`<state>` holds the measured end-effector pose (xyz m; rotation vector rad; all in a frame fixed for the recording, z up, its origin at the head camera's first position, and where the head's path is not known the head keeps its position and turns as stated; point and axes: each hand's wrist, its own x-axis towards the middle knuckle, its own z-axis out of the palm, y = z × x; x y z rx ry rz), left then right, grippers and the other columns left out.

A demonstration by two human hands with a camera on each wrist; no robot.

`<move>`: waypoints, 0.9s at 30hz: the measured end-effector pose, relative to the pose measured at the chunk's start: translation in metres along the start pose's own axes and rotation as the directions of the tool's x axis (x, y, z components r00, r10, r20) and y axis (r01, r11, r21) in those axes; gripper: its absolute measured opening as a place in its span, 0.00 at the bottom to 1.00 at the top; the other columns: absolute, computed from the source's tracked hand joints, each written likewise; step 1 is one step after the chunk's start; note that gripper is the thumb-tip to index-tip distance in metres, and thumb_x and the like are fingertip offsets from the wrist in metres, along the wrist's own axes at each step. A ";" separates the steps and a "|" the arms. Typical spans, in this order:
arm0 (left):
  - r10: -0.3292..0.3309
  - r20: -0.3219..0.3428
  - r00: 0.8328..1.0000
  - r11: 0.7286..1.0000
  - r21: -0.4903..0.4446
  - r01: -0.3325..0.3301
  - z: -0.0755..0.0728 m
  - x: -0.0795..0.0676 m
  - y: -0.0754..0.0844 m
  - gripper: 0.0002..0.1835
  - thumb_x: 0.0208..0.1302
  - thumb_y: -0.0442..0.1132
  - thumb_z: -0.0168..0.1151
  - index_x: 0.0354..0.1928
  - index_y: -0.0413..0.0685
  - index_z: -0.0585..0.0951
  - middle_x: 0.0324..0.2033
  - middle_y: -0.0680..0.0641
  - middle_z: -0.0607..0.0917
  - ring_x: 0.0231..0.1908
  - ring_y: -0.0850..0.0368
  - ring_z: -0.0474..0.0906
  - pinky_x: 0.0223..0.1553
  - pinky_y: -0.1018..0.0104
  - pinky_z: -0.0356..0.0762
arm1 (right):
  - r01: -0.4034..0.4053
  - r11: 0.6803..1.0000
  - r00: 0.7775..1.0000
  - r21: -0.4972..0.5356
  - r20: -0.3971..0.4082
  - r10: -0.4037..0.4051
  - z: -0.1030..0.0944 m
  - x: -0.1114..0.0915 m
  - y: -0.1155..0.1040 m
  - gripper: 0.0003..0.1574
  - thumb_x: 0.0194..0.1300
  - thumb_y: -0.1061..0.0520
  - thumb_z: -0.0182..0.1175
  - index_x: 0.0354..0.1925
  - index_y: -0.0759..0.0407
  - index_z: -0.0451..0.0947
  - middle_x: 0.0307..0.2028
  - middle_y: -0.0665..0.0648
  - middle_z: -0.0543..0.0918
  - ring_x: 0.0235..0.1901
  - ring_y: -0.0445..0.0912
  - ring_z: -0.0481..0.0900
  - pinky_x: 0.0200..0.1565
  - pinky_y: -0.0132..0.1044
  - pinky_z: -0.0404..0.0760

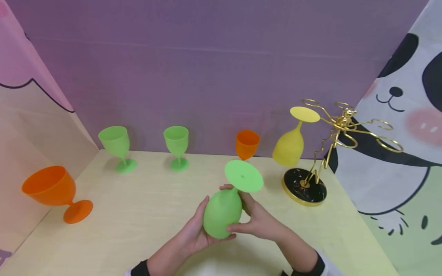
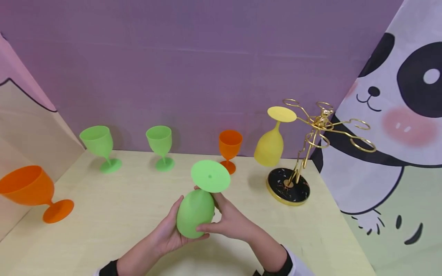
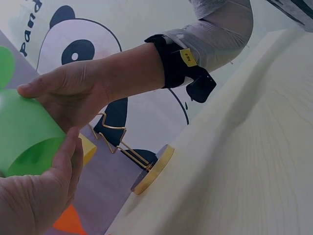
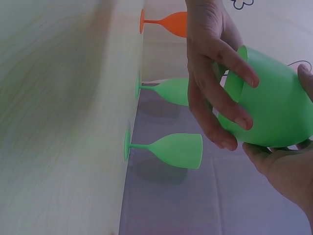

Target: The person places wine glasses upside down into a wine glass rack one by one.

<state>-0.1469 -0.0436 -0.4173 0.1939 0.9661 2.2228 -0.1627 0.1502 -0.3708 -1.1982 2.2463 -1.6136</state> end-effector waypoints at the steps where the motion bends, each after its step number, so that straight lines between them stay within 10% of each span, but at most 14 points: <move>1: 0.000 0.000 1.000 1.000 0.000 0.000 0.000 0.000 0.000 0.41 0.62 0.70 0.37 0.69 0.54 0.48 0.58 0.35 0.64 0.53 0.42 0.70 0.55 0.47 0.69 | -0.002 1.000 1.000 0.000 -0.001 0.002 0.000 0.000 0.000 0.54 0.49 0.61 0.68 0.67 0.53 0.48 0.64 0.57 0.61 0.61 0.52 0.61 0.63 0.48 0.62; 27: -0.005 0.021 1.000 1.000 0.003 0.005 -0.002 0.001 -0.002 0.39 0.64 0.69 0.34 0.69 0.55 0.48 0.58 0.36 0.64 0.52 0.44 0.71 0.54 0.49 0.70 | -0.059 0.998 0.997 -0.028 -0.051 0.058 0.001 0.002 0.000 0.53 0.45 0.56 0.71 0.65 0.47 0.53 0.62 0.53 0.66 0.59 0.49 0.65 0.60 0.53 0.65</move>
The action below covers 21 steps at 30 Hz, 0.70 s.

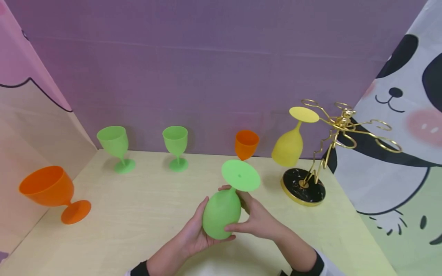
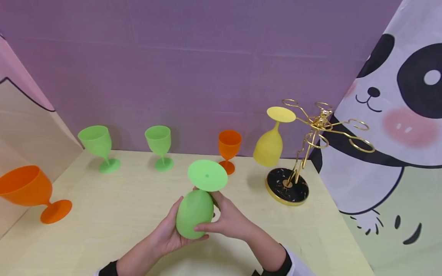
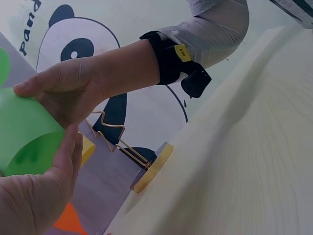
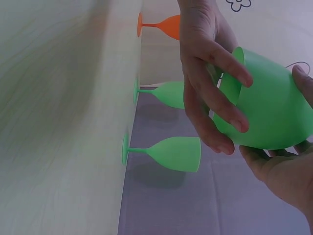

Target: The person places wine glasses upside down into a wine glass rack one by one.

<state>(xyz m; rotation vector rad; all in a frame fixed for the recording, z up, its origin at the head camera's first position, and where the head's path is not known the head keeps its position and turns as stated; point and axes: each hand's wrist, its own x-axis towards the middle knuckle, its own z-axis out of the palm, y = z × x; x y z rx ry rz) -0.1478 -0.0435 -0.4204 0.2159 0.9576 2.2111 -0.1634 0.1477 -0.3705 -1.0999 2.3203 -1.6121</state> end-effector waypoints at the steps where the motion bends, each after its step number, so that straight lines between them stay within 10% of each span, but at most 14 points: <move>1: -0.001 -0.001 1.000 1.000 0.002 0.001 0.000 0.000 0.000 0.39 0.64 0.69 0.34 0.69 0.55 0.48 0.58 0.36 0.64 0.52 0.45 0.71 0.54 0.49 0.70 | -0.002 1.000 1.000 0.001 -0.001 0.002 0.000 0.000 0.000 0.53 0.45 0.56 0.71 0.65 0.47 0.54 0.61 0.53 0.66 0.59 0.49 0.65 0.60 0.53 0.66; 21: -0.021 0.017 1.000 0.999 0.043 0.020 -0.001 -0.004 0.003 0.39 0.64 0.70 0.32 0.69 0.54 0.49 0.58 0.38 0.66 0.52 0.45 0.72 0.56 0.45 0.68 | -0.001 1.000 1.000 -0.011 -0.006 0.001 -0.001 0.002 -0.004 0.51 0.44 0.54 0.72 0.63 0.46 0.57 0.60 0.51 0.68 0.59 0.47 0.65 0.60 0.50 0.66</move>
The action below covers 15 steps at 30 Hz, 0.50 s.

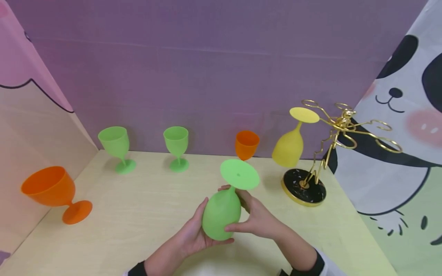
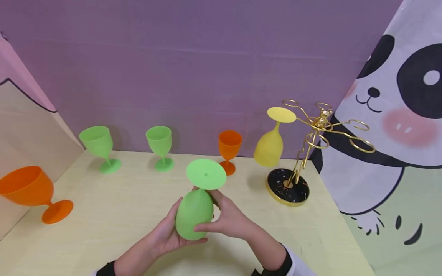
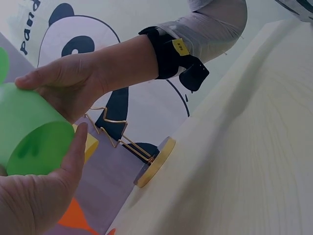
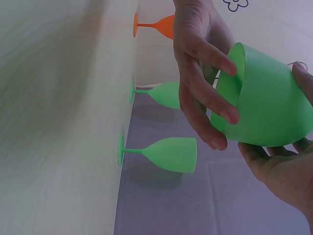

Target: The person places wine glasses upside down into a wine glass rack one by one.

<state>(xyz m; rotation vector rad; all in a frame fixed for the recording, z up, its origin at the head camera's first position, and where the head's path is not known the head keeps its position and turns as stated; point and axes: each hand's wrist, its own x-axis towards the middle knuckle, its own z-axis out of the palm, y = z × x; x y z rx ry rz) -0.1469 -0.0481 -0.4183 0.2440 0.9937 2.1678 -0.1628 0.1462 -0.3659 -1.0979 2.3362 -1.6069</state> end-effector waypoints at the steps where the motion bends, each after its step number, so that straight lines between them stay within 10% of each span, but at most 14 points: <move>1: 0.002 -0.004 1.000 1.000 0.005 -0.002 0.000 0.000 0.000 0.39 0.64 0.69 0.32 0.69 0.54 0.49 0.58 0.38 0.66 0.52 0.44 0.72 0.56 0.45 0.68 | 0.004 1.000 1.000 -0.001 0.002 -0.004 0.000 0.000 0.000 0.51 0.44 0.54 0.72 0.63 0.46 0.57 0.60 0.52 0.68 0.59 0.48 0.65 0.60 0.51 0.66; 15: 0.126 -0.059 0.990 0.978 0.172 -0.115 -0.020 -0.010 0.026 0.37 0.69 0.64 0.25 0.70 0.48 0.40 0.69 0.33 0.42 0.64 0.34 0.48 0.61 0.38 0.55 | 0.022 0.998 0.999 -0.053 -0.036 -0.024 -0.012 0.004 -0.001 0.52 0.43 0.54 0.73 0.63 0.47 0.57 0.61 0.54 0.68 0.59 0.48 0.65 0.59 0.52 0.68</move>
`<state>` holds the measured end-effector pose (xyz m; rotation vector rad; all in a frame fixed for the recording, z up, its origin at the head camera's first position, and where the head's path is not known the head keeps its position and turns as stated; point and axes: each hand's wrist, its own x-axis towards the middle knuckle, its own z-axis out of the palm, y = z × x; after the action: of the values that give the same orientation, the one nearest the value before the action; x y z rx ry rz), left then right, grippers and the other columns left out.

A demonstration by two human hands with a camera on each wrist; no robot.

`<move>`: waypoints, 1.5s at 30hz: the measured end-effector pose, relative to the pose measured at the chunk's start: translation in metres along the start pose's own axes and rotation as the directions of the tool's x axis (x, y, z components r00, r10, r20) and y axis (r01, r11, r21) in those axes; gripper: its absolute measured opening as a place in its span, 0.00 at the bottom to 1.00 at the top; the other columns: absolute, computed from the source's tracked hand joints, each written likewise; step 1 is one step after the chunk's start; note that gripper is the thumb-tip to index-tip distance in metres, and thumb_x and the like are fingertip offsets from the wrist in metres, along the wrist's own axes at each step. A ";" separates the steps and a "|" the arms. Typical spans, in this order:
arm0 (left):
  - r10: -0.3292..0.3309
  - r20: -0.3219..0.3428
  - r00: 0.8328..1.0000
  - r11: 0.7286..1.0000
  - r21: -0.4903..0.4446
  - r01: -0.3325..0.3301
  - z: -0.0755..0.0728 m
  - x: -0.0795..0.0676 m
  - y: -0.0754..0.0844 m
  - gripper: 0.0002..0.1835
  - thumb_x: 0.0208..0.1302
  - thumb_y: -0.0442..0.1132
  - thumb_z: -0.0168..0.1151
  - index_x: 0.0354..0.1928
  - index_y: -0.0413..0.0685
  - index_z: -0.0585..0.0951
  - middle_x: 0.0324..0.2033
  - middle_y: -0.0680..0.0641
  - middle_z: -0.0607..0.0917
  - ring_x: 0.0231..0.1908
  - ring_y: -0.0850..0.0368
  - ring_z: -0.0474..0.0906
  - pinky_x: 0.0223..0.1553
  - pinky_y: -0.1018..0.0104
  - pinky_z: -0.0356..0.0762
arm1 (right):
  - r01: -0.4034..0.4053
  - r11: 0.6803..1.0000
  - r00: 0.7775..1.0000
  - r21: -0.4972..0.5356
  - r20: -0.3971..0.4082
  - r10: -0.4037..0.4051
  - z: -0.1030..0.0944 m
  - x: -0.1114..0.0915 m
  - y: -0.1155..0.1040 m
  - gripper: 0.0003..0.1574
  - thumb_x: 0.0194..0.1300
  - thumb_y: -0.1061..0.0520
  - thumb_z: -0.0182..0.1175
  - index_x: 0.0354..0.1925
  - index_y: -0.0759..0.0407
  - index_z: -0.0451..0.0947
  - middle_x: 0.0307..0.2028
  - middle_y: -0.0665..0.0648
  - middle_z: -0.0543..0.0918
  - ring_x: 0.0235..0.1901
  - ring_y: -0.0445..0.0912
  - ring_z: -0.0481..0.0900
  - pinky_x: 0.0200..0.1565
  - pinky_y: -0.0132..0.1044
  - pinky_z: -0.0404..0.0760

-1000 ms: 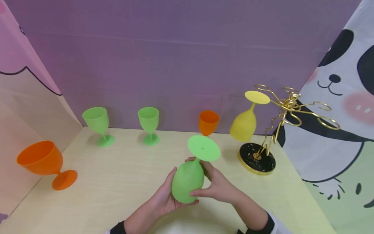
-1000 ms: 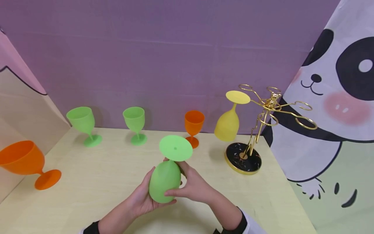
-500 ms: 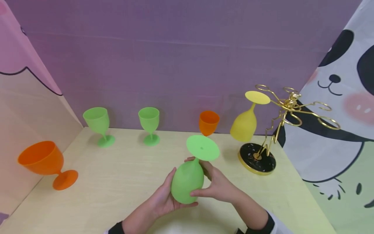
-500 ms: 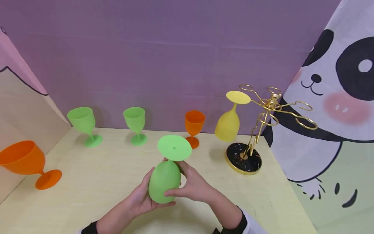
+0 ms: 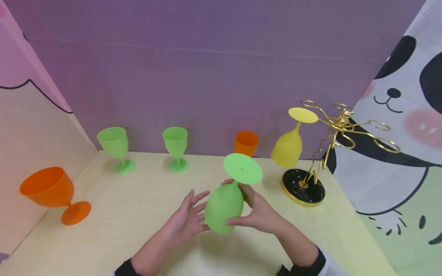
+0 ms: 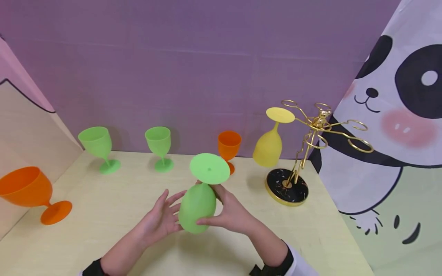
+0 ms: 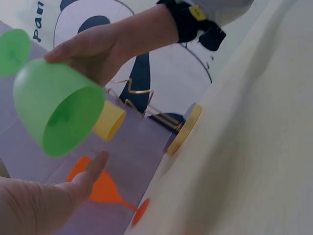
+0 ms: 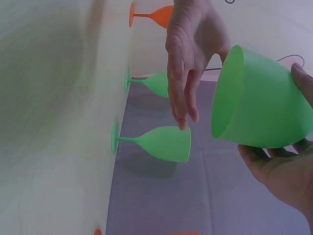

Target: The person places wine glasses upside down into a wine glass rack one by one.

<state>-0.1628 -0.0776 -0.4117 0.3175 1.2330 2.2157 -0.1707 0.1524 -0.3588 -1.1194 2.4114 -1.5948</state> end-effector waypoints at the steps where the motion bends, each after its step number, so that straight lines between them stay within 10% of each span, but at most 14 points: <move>1: 0.014 -0.015 1.000 1.000 0.001 -0.014 -0.004 -0.001 0.003 0.37 0.69 0.64 0.25 0.70 0.48 0.40 0.69 0.33 0.43 0.65 0.35 0.48 0.61 0.39 0.56 | -0.007 1.000 1.000 -0.002 -0.006 0.007 -0.001 0.000 0.000 0.52 0.43 0.54 0.73 0.63 0.47 0.57 0.61 0.53 0.67 0.59 0.48 0.65 0.58 0.52 0.68; 8: 0.149 -0.157 0.976 0.988 0.071 -0.140 -0.025 -0.013 0.037 0.36 0.70 0.61 0.28 0.70 0.47 0.39 0.69 0.35 0.49 0.64 0.40 0.54 0.59 0.45 0.63 | -0.023 0.999 0.999 -0.025 -0.040 0.022 -0.014 0.001 0.006 0.51 0.44 0.55 0.72 0.63 0.50 0.57 0.61 0.54 0.67 0.58 0.49 0.66 0.59 0.52 0.67; 21: 0.387 -0.300 0.872 0.908 0.287 -0.304 -0.062 -0.063 0.116 0.33 0.71 0.54 0.37 0.70 0.51 0.40 0.68 0.41 0.49 0.57 0.59 0.67 0.52 0.63 0.74 | -0.131 0.986 0.984 -0.105 -0.135 0.116 -0.046 0.001 0.003 0.53 0.45 0.53 0.72 0.65 0.53 0.54 0.61 0.58 0.65 0.59 0.52 0.64 0.60 0.56 0.64; 27: 0.516 -0.329 0.791 0.841 0.371 -0.394 -0.083 -0.088 0.145 0.30 0.71 0.47 0.42 0.70 0.51 0.46 0.66 0.45 0.55 0.60 0.57 0.61 0.47 0.71 0.76 | -0.248 0.958 0.952 -0.147 -0.221 0.212 -0.059 -0.001 -0.001 0.58 0.46 0.49 0.71 0.68 0.54 0.50 0.63 0.60 0.63 0.61 0.55 0.61 0.61 0.57 0.62; 32: 0.593 -0.418 0.688 0.793 0.449 -0.411 -0.097 -0.111 0.165 0.29 0.69 0.44 0.46 0.69 0.54 0.51 0.62 0.54 0.60 0.65 0.58 0.52 0.56 0.73 0.68 | -0.339 0.930 0.916 -0.143 -0.273 0.292 -0.071 -0.003 -0.002 0.61 0.47 0.48 0.71 0.69 0.54 0.45 0.63 0.62 0.61 0.61 0.57 0.60 0.60 0.59 0.62; 36: 0.656 -0.434 0.618 0.714 0.622 -0.321 -0.109 -0.127 0.176 0.29 0.69 0.42 0.45 0.69 0.55 0.50 0.64 0.53 0.57 0.65 0.61 0.50 0.65 0.71 0.49 | -0.368 0.917 0.901 -0.151 -0.302 0.312 -0.082 -0.005 -0.004 0.61 0.48 0.47 0.70 0.70 0.55 0.43 0.64 0.63 0.60 0.61 0.58 0.60 0.60 0.59 0.62; 39: 0.670 -0.474 0.572 0.629 0.772 -0.097 -0.118 -0.136 0.180 0.29 0.70 0.45 0.44 0.69 0.62 0.48 0.68 0.55 0.52 0.66 0.63 0.44 0.68 0.67 0.41 | -0.374 0.914 0.896 -0.160 -0.315 0.312 -0.090 -0.006 -0.005 0.61 0.49 0.47 0.69 0.70 0.56 0.43 0.65 0.63 0.59 0.61 0.57 0.60 0.60 0.58 0.62; 45: 0.675 -0.489 0.552 0.416 0.871 0.261 -0.131 -0.146 0.187 0.34 0.68 0.51 0.45 0.71 0.62 0.43 0.71 0.46 0.37 0.68 0.41 0.32 0.63 0.34 0.34 | -0.384 0.908 0.887 -0.169 -0.340 0.312 -0.109 -0.009 -0.005 0.60 0.51 0.48 0.68 0.70 0.57 0.41 0.64 0.65 0.59 0.60 0.58 0.61 0.59 0.58 0.64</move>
<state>-0.1756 -0.3308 -0.3171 -0.2560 3.1219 1.5929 -0.2054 0.2417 -0.3064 -0.4244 2.8499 -1.4842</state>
